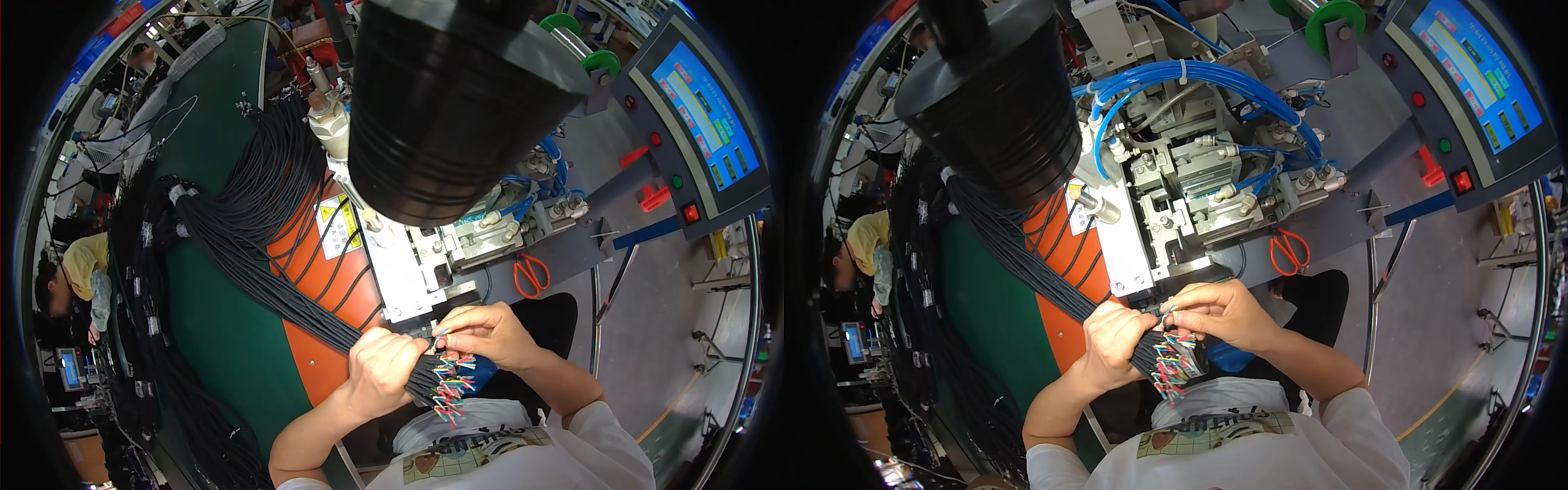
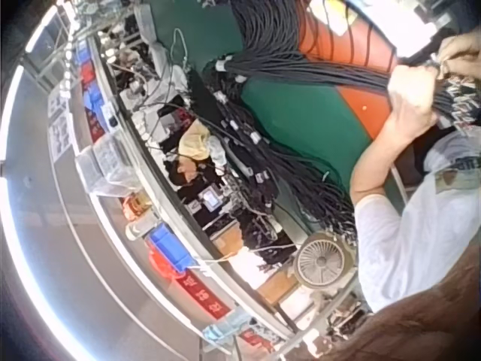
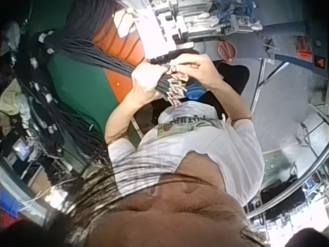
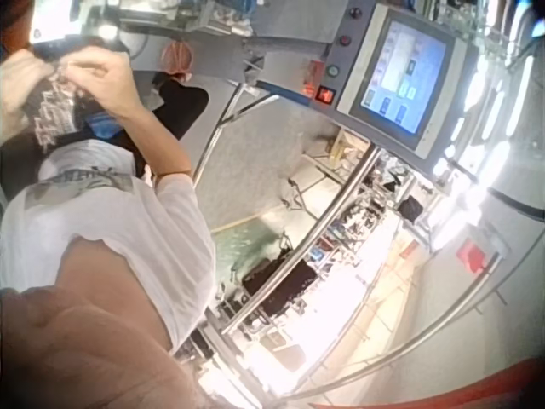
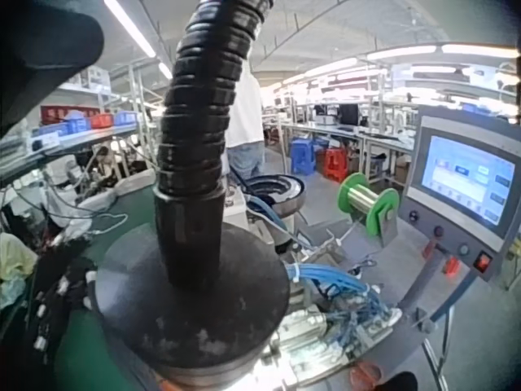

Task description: The person processes bundles of wires by inserting individual wire ends into a machine by hand, gathering and setting aside a finished bundle, and repeating the insertion process with another bundle of wires.

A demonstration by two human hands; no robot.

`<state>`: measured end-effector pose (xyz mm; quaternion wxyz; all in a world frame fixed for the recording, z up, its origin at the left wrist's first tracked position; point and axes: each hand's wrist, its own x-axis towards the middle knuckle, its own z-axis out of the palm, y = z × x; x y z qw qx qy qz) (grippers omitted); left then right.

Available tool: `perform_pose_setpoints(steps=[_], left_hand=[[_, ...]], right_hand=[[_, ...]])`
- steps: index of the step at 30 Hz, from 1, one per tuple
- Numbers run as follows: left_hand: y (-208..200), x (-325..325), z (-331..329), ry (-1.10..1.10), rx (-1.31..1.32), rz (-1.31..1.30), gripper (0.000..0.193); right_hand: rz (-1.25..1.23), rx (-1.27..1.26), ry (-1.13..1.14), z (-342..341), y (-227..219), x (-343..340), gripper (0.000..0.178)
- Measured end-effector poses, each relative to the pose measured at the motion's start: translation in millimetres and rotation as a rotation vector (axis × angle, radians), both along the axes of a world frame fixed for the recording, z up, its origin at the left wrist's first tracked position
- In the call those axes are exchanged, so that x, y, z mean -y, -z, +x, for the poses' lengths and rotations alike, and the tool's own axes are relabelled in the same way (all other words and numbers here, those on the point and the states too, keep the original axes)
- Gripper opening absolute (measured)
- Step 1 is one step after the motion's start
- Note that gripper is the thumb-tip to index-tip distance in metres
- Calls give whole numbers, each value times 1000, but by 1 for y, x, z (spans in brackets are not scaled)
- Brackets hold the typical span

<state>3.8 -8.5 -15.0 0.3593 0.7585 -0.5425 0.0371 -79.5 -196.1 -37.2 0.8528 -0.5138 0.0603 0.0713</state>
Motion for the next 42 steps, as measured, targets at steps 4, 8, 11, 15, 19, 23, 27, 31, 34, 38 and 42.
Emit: perform_pose_setpoints(steps=[4, 8, 11, 15, 19, 23, 27, 31, 34, 38, 42], left_hand=[[-6, 1, 5, 79, -124, -31, 22], [-5, -1, -3, -4, -49, 70, 25], [-12, -1, -7, -15, 110, 226, 41], [-5, -4, -8, 3, 118, 236, 41], [-6, -1, -7, 7, 118, 256, 43], [-10, -3, -4, 68, 108, 331, 64], [-12, 2, -8, 46, 183, 389, 65], [-17, 7, -8, 43, 208, 458, 55], [-21, 12, -4, 73, 244, 490, 45], [-19, 7, 1, 105, 233, 453, 38], [-20, 8, 0, 110, 226, 439, 38]], right_hand=[[-351, 158, 38, -3, 2, -2, 11], [-1222, 602, 243, 1, 4, -7, 13], [-1285, 538, 180, 2, 4, -4, 14], [-1261, 479, 149, 1, 6, -6, 13], [-1222, 441, 167, 1, 11, -8, 12], [-1249, 470, 171, 0, 9, -7, 12], [-1326, 500, 132, 0, 5, -6, 14], [-1412, 502, -7, 2, -6, -2, 17], [-1279, 482, -51, 8, -2, 9, 17], [-1100, 462, 214, 8, 17, -2, 11], [-1179, 493, 226, 7, 10, -1, 9]])
